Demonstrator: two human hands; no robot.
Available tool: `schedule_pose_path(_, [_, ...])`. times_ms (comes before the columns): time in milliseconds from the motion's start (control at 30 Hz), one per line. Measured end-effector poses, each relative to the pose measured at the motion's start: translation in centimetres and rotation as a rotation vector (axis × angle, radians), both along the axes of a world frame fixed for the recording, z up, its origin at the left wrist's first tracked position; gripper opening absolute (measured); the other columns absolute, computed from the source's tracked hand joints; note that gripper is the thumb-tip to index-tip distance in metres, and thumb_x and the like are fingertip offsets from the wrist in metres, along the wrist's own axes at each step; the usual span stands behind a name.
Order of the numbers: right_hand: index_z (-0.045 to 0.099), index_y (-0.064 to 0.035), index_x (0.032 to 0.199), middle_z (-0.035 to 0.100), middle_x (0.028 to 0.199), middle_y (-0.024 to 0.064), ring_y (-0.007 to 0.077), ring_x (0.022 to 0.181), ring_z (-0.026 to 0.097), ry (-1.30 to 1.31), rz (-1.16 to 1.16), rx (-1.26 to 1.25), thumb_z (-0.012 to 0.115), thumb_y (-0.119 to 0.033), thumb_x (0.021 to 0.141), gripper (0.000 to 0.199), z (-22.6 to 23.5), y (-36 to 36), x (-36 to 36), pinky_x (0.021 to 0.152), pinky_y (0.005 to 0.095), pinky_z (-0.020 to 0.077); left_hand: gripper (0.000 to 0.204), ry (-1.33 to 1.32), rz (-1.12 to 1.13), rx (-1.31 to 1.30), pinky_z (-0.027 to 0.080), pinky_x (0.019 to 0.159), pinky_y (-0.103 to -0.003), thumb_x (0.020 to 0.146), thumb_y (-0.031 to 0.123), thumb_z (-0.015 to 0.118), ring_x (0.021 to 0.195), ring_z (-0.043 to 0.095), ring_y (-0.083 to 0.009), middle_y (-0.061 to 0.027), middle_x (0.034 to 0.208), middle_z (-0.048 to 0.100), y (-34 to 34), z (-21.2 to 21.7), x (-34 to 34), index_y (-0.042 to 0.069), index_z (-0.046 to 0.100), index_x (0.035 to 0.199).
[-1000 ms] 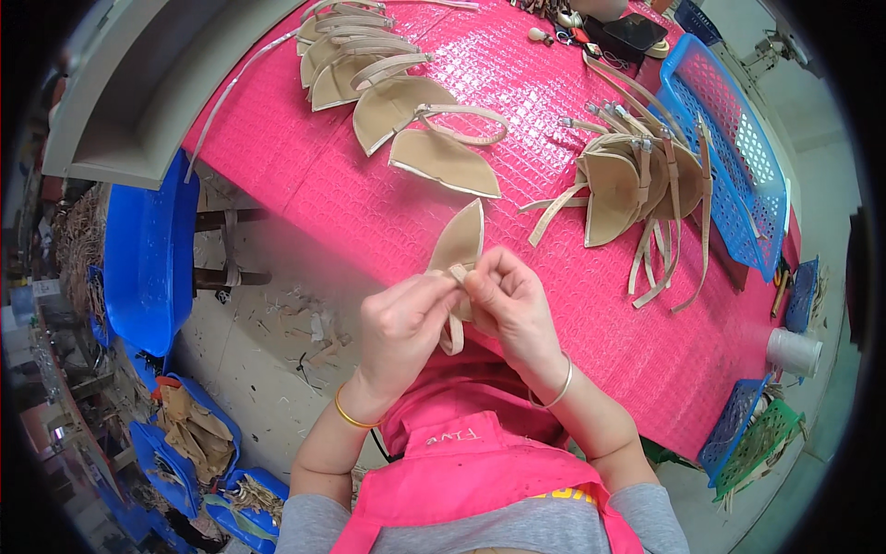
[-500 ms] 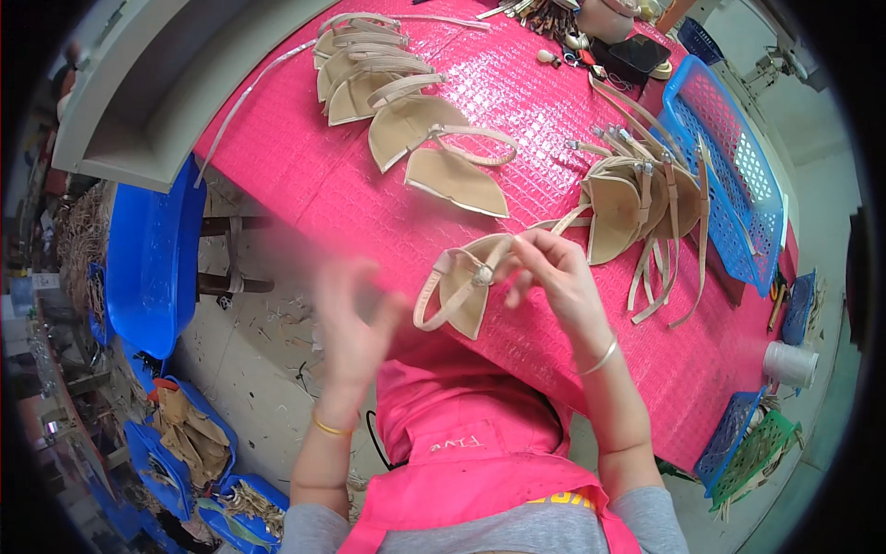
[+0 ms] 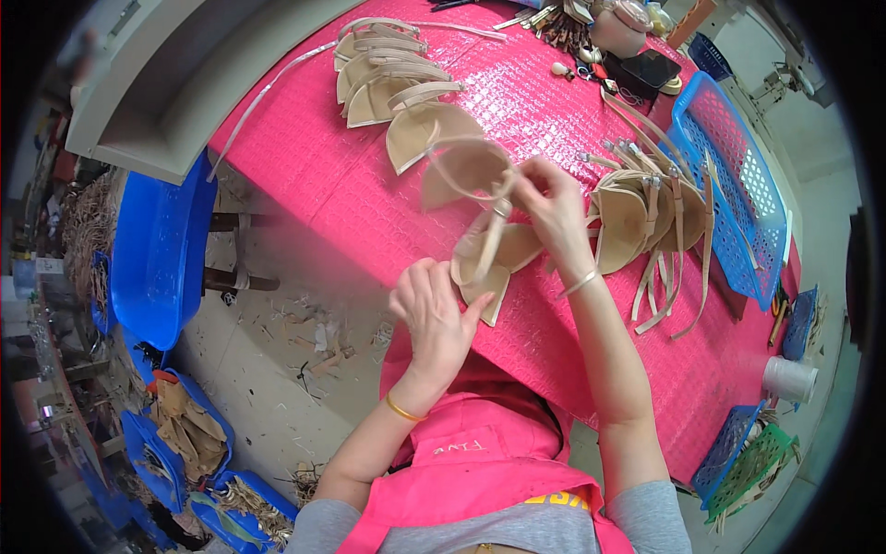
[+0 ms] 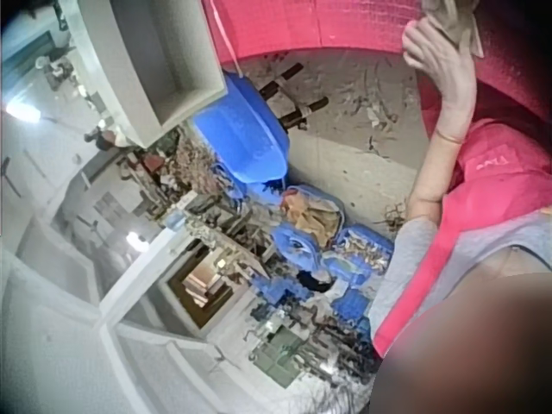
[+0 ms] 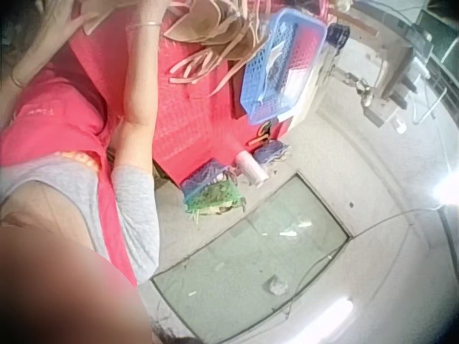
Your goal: Assembling buckles and straps onto shoe components by hand.
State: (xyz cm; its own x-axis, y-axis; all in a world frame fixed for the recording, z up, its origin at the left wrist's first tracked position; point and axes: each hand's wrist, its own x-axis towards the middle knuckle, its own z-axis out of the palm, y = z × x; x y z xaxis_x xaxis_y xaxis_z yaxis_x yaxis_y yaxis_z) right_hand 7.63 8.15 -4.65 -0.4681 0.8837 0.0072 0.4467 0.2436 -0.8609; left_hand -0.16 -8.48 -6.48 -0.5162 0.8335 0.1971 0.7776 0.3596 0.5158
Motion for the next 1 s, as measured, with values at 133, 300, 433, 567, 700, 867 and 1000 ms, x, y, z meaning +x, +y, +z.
schedule_pose_path(133, [0.060, -0.0015, 0.085, 0.056, 0.074, -0.0005, 0.0060, 0.064, 0.051, 0.609, -0.412, 0.169, 0.054, -0.008, 0.083, 0.009, 3.4, -0.1, 2.8, 0.055, 0.0228, 0.0432, 0.023, -0.390, -0.077, 0.232, 0.038, 0.067, -0.043, 0.073, 0.005, 0.057, 0.072, 0.052, -0.0357, -0.0169, 0.076, 0.056, 2.8, 1.2, -2.6, 0.003, 0.048, 0.094])
schedule_pose_path(300, [0.058, -0.0022, 0.096, 0.058, 0.080, 0.0003, 0.0049, 0.069, 0.051, 0.497, -0.156, 0.049, 0.052, -0.012, 0.084, 0.016, 5.2, 0.0, 4.8, 0.058, 0.0197, 0.0412, 0.027, 0.207, 0.152, 0.291, 0.041, 0.067, -0.044, 0.076, 0.015, 0.059, 0.080, 0.056, -0.0357, -0.0184, 0.082, 0.059, 11.7, 1.2, -12.6, 0.003, 0.048, 0.098])
schedule_pose_path(433, [0.061, -0.0039, 0.092, 0.062, 0.073, 0.0089, 0.0194, 0.063, 0.059, 0.132, 0.120, 0.134, 0.056, -0.013, 0.078, 0.018, 1.4, 1.2, -0.6, 0.061, 0.0324, 0.0462, 0.026, 0.035, 0.138, 0.194, 0.043, 0.066, -0.041, 0.078, 0.015, 0.057, 0.078, 0.057, -0.0350, -0.0146, 0.085, 0.061, 14.1, -0.8, -14.6, 0.001, 0.051, 0.099])
schedule_pose_path(567, [0.058, -0.0024, 0.086, 0.060, 0.070, 0.0172, 0.0331, 0.067, 0.059, 0.045, -0.014, 0.306, 0.055, -0.017, 0.077, 0.018, -1.3, 4.4, -6.8, 0.061, 0.0394, 0.0458, 0.017, -0.345, 0.041, 0.320, 0.044, 0.067, -0.038, 0.082, 0.013, 0.050, 0.075, 0.058, -0.0299, -0.0132, 0.084, 0.061, 12.4, -1.0, -15.6, 0.000, 0.057, 0.091])
schedule_pose_path(700, [0.054, -0.0018, 0.080, 0.058, 0.068, 0.0220, 0.0365, 0.065, 0.058, -0.192, -0.014, 0.414, 0.056, -0.018, 0.076, 0.016, -0.5, 4.4, -6.6, 0.061, 0.0433, 0.0456, 0.013, -0.059, 0.137, 0.541, 0.041, 0.072, -0.030, 0.081, 0.005, 0.048, 0.080, 0.052, -0.0188, -0.0088, 0.085, 0.055, 9.1, -0.1, -13.6, 0.001, 0.058, 0.088])
schedule_pose_path(867, [0.051, -0.0020, 0.084, 0.057, 0.071, 0.0168, 0.0316, 0.067, 0.057, -0.007, -0.154, 0.435, 0.061, -0.015, 0.075, 0.019, 5.2, -0.3, 3.3, 0.062, 0.0390, 0.0454, 0.015, -0.130, -0.114, 0.609, 0.042, 0.070, -0.028, 0.075, -0.004, 0.049, 0.079, 0.051, -0.0171, -0.0081, 0.083, 0.054, 5.4, 4.1, -7.7, 0.001, 0.060, 0.085])
schedule_pose_path(1000, [0.051, -0.0012, 0.087, 0.055, 0.079, 0.0150, 0.0293, 0.072, 0.055, -0.275, -0.419, 0.284, 0.063, -0.012, 0.072, 0.022, 2.9, -0.5, 12.4, 0.064, 0.0357, 0.0432, 0.019, -0.279, -0.542, 0.529, 0.042, 0.075, -0.032, 0.069, -0.007, 0.052, 0.082, 0.052, -0.0244, -0.0107, 0.082, 0.054, 7.2, 6.5, -0.8, 0.002, 0.060, 0.084])
